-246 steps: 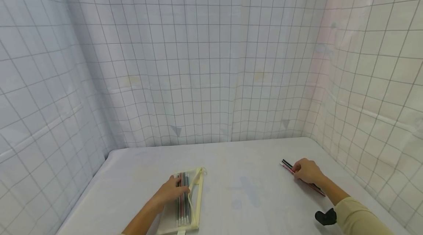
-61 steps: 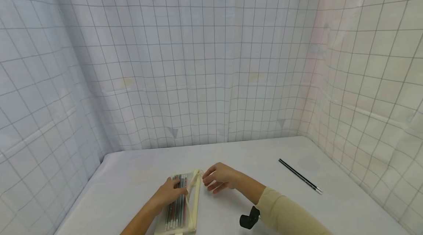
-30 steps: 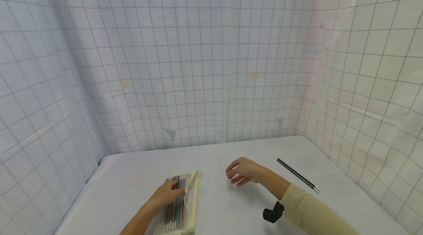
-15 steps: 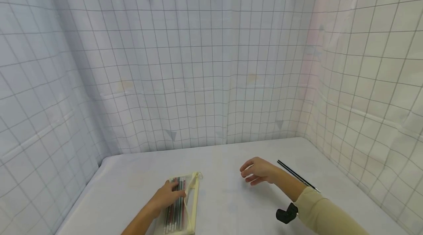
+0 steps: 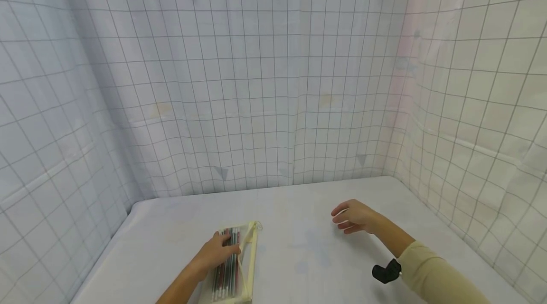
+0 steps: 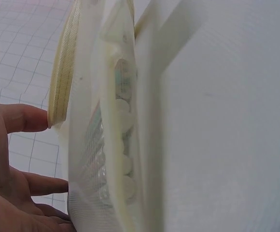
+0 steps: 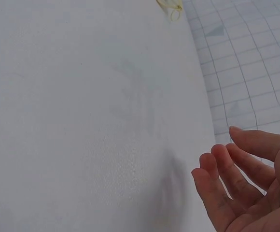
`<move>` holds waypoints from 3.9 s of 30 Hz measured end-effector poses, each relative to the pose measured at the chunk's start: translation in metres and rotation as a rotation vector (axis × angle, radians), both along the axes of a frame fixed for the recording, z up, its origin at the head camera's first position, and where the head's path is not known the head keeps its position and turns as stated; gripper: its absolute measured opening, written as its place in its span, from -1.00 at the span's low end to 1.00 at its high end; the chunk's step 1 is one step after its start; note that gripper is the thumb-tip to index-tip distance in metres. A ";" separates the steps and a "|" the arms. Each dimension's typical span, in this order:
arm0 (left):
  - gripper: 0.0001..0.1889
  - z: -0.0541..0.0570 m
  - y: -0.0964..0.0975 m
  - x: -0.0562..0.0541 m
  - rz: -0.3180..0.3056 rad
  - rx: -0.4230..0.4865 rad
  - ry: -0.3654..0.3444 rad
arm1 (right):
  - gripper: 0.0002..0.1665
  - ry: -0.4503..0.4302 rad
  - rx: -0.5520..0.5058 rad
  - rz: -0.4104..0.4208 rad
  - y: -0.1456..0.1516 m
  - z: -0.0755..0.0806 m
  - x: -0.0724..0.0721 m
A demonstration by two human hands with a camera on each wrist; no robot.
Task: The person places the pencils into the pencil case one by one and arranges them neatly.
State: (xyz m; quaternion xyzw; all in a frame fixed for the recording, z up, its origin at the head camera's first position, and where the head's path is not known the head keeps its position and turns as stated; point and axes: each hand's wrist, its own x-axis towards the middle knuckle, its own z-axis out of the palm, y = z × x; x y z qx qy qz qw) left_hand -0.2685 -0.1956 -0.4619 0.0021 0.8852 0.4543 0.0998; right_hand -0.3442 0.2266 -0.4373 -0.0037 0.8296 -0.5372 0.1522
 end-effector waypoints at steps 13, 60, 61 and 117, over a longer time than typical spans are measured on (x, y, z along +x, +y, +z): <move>-0.14 0.001 0.001 0.001 0.005 -0.011 -0.001 | -0.59 -0.003 0.009 -0.029 0.023 0.004 -0.003; -0.14 -0.001 0.002 0.003 0.017 -0.022 0.015 | -0.71 0.199 0.399 -0.087 0.108 -0.018 -0.005; -0.15 -0.001 0.002 0.003 0.018 -0.022 0.015 | -0.72 0.211 0.418 -0.083 0.109 -0.020 -0.006; -0.15 -0.003 0.001 -0.001 0.025 -0.053 0.007 | -0.71 0.027 -0.091 -0.047 0.043 -0.012 -0.007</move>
